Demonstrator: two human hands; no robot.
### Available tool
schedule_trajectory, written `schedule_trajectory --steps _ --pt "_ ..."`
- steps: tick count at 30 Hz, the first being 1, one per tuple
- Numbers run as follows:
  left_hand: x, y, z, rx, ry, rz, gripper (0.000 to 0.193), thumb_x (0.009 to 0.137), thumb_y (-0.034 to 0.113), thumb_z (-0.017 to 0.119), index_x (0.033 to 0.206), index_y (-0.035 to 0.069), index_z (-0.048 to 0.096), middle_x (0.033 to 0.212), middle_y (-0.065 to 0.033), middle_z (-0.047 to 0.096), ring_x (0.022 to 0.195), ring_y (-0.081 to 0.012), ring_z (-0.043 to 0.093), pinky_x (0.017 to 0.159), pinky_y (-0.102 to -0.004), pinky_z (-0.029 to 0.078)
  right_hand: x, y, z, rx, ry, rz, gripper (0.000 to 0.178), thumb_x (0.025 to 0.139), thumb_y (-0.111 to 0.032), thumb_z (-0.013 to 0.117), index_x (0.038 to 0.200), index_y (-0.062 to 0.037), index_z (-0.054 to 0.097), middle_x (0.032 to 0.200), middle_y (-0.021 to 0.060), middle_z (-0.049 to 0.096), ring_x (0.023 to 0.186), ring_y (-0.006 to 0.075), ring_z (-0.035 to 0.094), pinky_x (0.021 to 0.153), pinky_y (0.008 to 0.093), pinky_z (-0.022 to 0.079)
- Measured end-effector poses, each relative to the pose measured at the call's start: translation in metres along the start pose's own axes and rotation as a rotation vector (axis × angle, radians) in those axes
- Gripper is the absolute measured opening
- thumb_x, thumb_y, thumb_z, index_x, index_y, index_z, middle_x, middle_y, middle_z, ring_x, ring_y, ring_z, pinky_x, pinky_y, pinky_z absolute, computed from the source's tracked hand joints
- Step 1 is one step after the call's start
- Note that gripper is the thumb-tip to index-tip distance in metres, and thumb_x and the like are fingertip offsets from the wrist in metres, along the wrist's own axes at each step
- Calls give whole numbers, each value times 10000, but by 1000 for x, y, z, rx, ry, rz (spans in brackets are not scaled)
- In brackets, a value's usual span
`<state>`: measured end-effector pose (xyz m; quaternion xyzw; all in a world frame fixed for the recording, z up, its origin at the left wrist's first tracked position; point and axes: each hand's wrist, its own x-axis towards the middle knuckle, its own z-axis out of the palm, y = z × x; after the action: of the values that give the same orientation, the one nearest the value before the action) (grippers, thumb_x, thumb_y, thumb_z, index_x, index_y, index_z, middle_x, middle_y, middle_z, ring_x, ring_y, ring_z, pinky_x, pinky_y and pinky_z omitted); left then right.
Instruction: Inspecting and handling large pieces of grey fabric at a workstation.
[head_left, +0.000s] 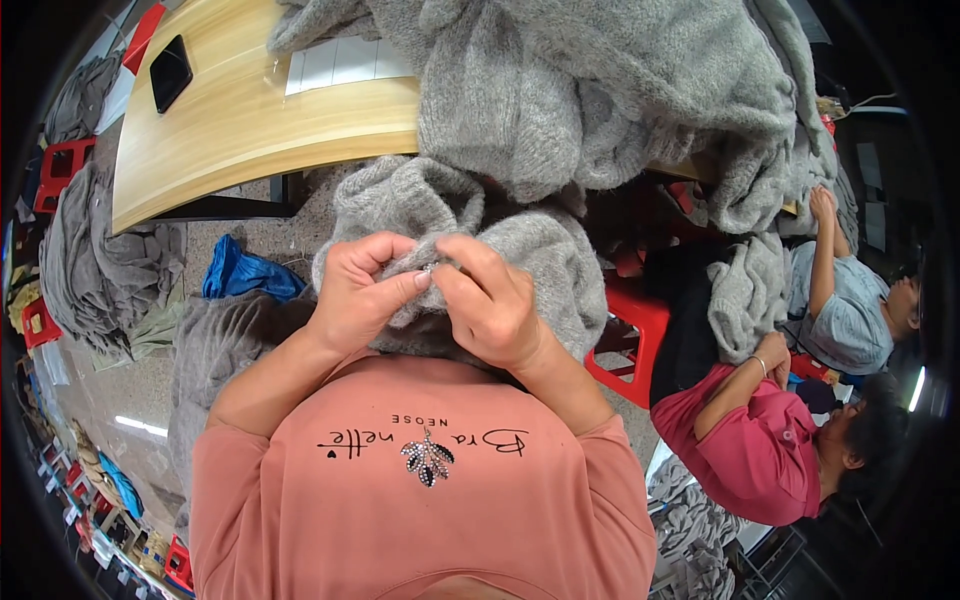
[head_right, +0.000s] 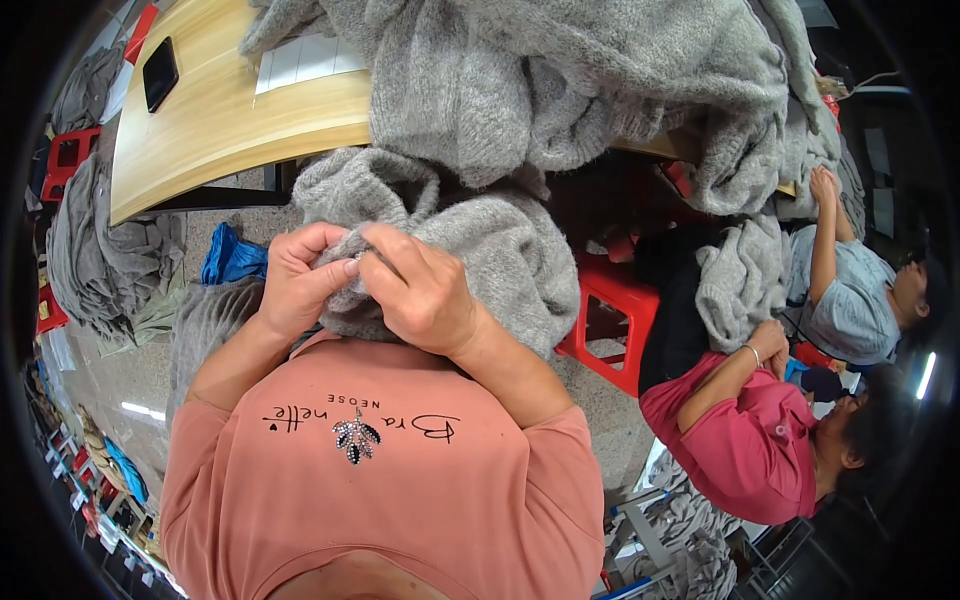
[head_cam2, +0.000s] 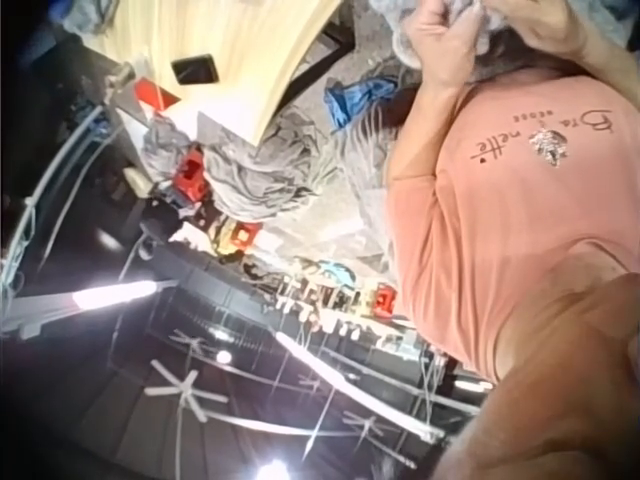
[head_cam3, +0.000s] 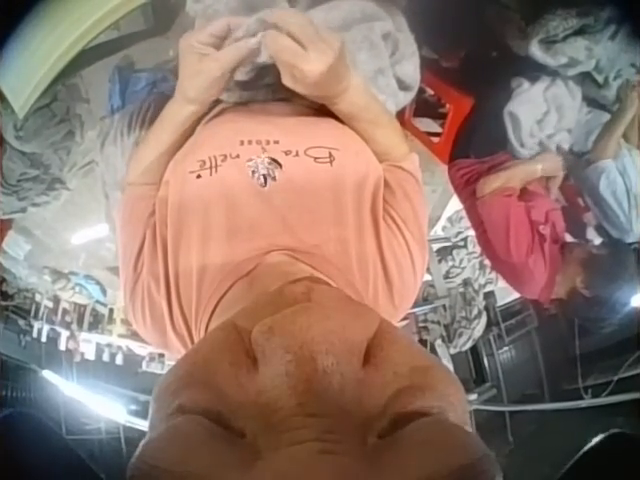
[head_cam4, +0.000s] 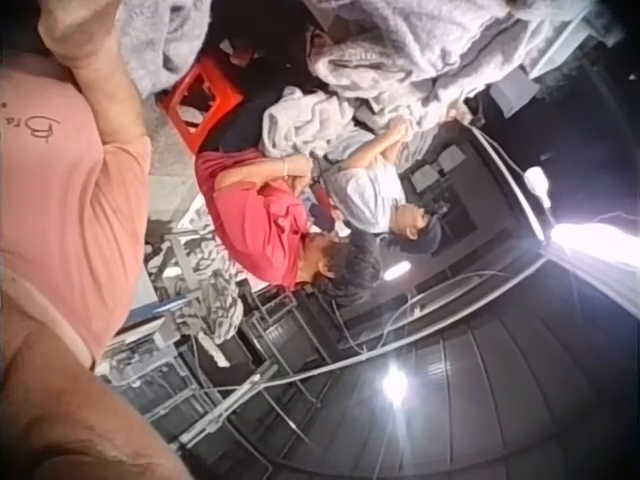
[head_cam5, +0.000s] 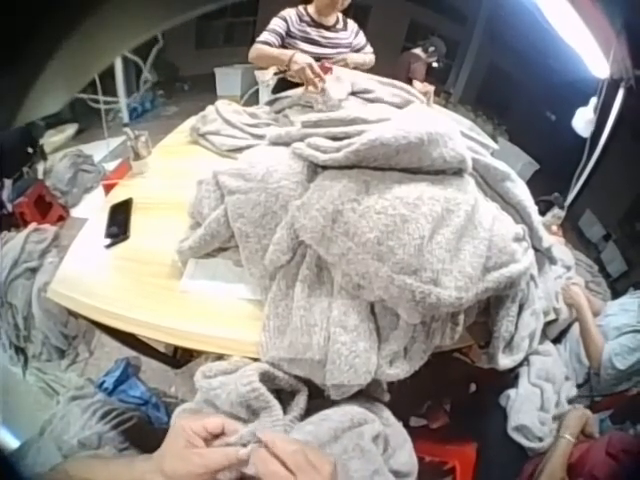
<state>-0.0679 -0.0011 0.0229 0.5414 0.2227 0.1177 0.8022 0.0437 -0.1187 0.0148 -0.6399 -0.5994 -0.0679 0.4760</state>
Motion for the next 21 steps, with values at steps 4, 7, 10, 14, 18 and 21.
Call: schedule_trajectory --steps 4,7,10,14,18,21 --pt "-4 -1 -1 218 73 83 106 735 -28 614 840 -18 605 748 -6 602 676 -33 502 587 -181 418 3 6 4 175 -63 106 253 571 106 547 809 20 532 798 129 557 678 276 573 546 288 473" --pt "-6 -1 -2 326 80 126 98 722 -45 609 816 -16 610 731 -14 603 674 -42 511 592 -191 425 3 10 1 317 -123 156 260 570 110 534 815 24 529 784 112 549 647 250 555 548 269 455" --pt "-6 -2 -1 373 74 201 104 706 -63 604 796 -11 615 719 -29 608 667 -64 533 592 -206 435 2 12 -5 501 -194 376 243 592 96 519 821 17 535 762 80 538 619 179 528 539 239 426" --pt "-5 -5 0 414 54 266 112 690 -70 599 777 -3 620 721 -60 618 655 -112 571 586 -229 448 3 14 -10 662 -277 605 201 641 64 515 826 -1 556 698 37 529 604 96 493 535 232 407" --pt "-5 -8 0 460 29 287 115 678 -71 601 765 2 621 713 -74 614 643 -136 578 575 -241 450 2 17 -13 639 -404 662 191 622 47 512 808 11 539 697 114 548 594 214 539 550 286 424" --pt "-4 -10 -1 524 52 321 117 674 -74 597 757 6 617 706 -83 610 635 -160 583 562 -251 451 -2 15 -10 525 -424 652 177 629 29 514 804 14 536 725 148 556 610 277 553 551 316 433"
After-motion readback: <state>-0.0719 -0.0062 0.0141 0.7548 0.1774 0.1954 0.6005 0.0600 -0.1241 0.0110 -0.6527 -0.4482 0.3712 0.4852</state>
